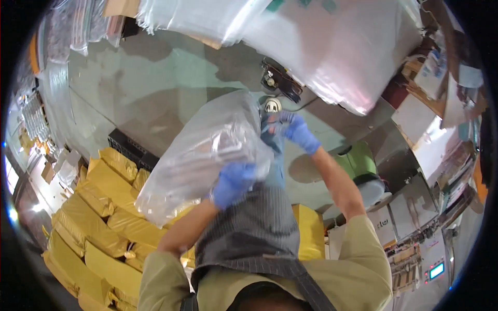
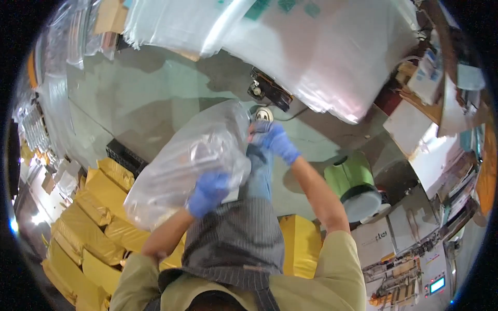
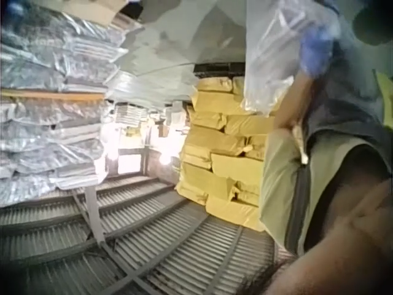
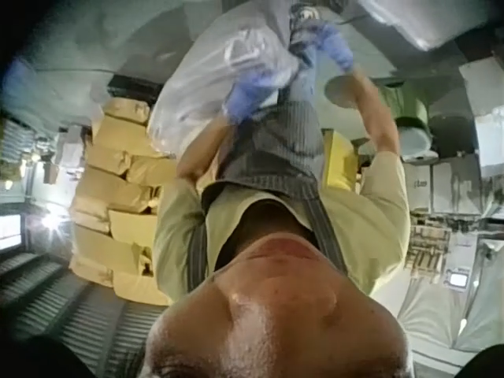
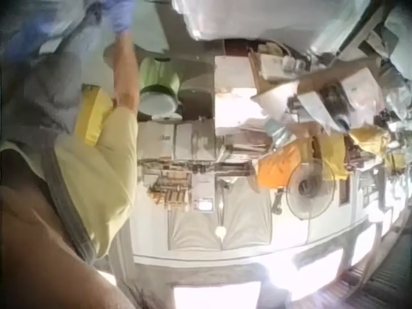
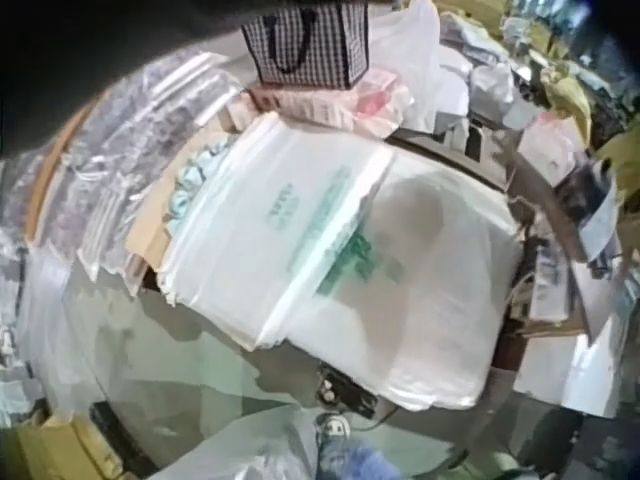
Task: Collecting bundles of wooden sticks from a machine, placing them into plastic bags, and sealing the bags using a heat sealer.
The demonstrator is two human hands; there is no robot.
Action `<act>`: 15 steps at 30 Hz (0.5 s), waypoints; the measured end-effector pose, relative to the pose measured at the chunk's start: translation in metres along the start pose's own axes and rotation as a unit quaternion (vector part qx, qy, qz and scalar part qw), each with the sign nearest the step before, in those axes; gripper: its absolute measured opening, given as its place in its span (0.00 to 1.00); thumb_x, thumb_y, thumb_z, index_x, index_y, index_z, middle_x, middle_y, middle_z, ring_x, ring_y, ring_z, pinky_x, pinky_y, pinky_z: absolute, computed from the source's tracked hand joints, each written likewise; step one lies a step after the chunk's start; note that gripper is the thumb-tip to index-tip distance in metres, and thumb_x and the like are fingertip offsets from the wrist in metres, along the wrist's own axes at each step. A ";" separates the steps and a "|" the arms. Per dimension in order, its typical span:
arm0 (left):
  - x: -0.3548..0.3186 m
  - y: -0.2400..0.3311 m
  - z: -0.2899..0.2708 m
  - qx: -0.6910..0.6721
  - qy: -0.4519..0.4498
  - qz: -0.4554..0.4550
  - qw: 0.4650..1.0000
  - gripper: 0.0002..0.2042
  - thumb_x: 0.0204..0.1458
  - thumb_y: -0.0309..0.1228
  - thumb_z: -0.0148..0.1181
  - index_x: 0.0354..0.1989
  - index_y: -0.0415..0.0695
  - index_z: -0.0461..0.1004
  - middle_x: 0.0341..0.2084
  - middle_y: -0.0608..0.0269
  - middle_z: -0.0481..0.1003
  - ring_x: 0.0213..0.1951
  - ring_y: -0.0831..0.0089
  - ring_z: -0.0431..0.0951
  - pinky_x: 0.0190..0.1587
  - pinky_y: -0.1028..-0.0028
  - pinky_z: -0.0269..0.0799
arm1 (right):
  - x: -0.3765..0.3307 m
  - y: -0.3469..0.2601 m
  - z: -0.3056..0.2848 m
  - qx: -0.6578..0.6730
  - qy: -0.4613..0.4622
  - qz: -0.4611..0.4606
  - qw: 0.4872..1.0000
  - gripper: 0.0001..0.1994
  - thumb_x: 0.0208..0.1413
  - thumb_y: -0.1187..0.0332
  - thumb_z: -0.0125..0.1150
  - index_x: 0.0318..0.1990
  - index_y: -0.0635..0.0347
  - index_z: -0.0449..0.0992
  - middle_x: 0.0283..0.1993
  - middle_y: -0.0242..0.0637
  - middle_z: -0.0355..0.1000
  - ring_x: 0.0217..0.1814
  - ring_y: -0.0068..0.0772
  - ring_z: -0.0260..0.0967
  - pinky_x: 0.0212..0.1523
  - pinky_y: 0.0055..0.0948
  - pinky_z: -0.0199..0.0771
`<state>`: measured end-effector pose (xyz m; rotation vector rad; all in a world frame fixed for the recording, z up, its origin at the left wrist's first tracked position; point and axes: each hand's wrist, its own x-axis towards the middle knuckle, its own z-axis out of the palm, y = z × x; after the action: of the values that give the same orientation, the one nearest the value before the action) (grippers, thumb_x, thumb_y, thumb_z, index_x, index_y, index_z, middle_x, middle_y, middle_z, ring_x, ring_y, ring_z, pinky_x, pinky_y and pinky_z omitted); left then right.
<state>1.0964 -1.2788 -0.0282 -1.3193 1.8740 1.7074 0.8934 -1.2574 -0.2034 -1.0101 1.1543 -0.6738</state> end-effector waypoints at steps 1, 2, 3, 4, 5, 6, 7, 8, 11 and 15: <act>-0.013 -0.016 0.011 0.151 0.057 0.070 0.984 0.10 0.43 0.32 0.50 0.35 0.46 0.69 0.22 0.57 0.67 0.22 0.63 0.68 0.20 0.67 0.61 | 0.023 0.047 -0.002 -0.119 0.115 0.063 0.984 0.24 0.38 0.63 0.65 0.45 0.58 0.68 0.40 0.42 0.70 0.43 0.39 0.68 0.44 0.34 0.67; -0.035 -0.029 0.025 0.296 0.109 0.136 0.939 0.08 0.45 0.31 0.48 0.35 0.47 0.69 0.21 0.58 0.66 0.21 0.64 0.66 0.19 0.67 0.60 | 0.047 0.079 -0.008 -0.271 0.079 0.142 0.949 0.27 0.38 0.64 0.64 0.49 0.57 0.64 0.44 0.44 0.68 0.46 0.41 0.66 0.46 0.36 0.66; -0.046 -0.027 0.021 0.169 0.099 0.118 0.973 0.08 0.46 0.31 0.46 0.34 0.47 0.70 0.22 0.60 0.68 0.22 0.63 0.68 0.20 0.67 0.61 | 0.072 0.115 -0.016 -0.416 0.044 0.218 0.882 0.29 0.39 0.64 0.62 0.52 0.55 0.60 0.48 0.46 0.65 0.49 0.44 0.64 0.48 0.38 0.64; -0.062 -0.031 0.027 0.171 0.051 0.079 0.981 0.09 0.45 0.31 0.47 0.36 0.48 0.70 0.25 0.61 0.69 0.23 0.62 0.69 0.21 0.67 0.62 | 0.087 0.164 -0.021 -0.469 0.068 0.238 0.848 0.29 0.41 0.62 0.57 0.54 0.54 0.56 0.52 0.49 0.61 0.54 0.46 0.59 0.50 0.41 0.62; -0.084 -0.038 0.038 0.174 0.007 0.030 0.984 0.11 0.43 0.30 0.49 0.37 0.48 0.70 0.28 0.61 0.70 0.25 0.62 0.70 0.22 0.66 0.63 | 0.107 0.191 -0.023 -0.453 0.037 0.273 0.848 0.27 0.43 0.59 0.54 0.53 0.54 0.57 0.54 0.50 0.58 0.55 0.47 0.57 0.52 0.40 0.61; -0.106 -0.056 0.059 -0.012 -0.013 -0.007 1.000 0.13 0.43 0.30 0.49 0.39 0.47 0.69 0.27 0.60 0.70 0.24 0.62 0.70 0.22 0.66 0.64 | 0.104 0.242 -0.036 -0.488 0.109 0.260 0.826 0.24 0.44 0.59 0.52 0.51 0.53 0.60 0.48 0.49 0.63 0.51 0.46 0.61 0.48 0.40 0.64; -0.129 -0.075 0.073 -0.184 -0.008 -0.081 0.980 0.15 0.43 0.30 0.48 0.42 0.47 0.68 0.26 0.58 0.69 0.24 0.62 0.70 0.22 0.66 0.64 | 0.126 0.235 -0.025 -0.455 0.067 0.269 0.846 0.23 0.44 0.58 0.54 0.49 0.55 0.61 0.46 0.49 0.65 0.48 0.48 0.63 0.46 0.41 0.65; -0.138 -0.082 0.074 -0.177 0.006 -0.094 0.980 0.15 0.43 0.30 0.48 0.42 0.47 0.68 0.26 0.58 0.69 0.24 0.62 0.70 0.22 0.66 0.64 | 0.142 0.216 -0.018 -0.426 0.026 0.279 0.860 0.23 0.44 0.58 0.55 0.47 0.56 0.62 0.45 0.49 0.66 0.45 0.49 0.65 0.44 0.42 0.66; -0.145 -0.080 0.085 0.072 -0.058 0.000 0.996 0.11 0.45 0.29 0.48 0.39 0.47 0.70 0.21 0.59 0.69 0.21 0.63 0.70 0.22 0.67 0.65 | 0.106 0.226 -0.030 -0.433 0.081 0.188 0.878 0.20 0.42 0.57 0.57 0.43 0.54 0.65 0.38 0.48 0.70 0.41 0.50 0.66 0.41 0.40 0.67; -0.159 -0.090 0.136 0.583 0.055 0.145 0.798 0.03 0.47 0.27 0.46 0.29 0.44 0.67 0.15 0.64 0.67 0.17 0.69 0.68 0.18 0.72 0.64 | 0.034 0.131 -0.002 -0.455 0.048 0.218 0.862 0.16 0.43 0.59 0.56 0.39 0.54 0.69 0.34 0.47 0.71 0.39 0.48 0.68 0.39 0.41 0.67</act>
<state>1.2029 -1.0789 -0.0059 -0.5981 2.5402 0.2402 0.8937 -1.2322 -0.3361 -1.4205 1.7771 0.2512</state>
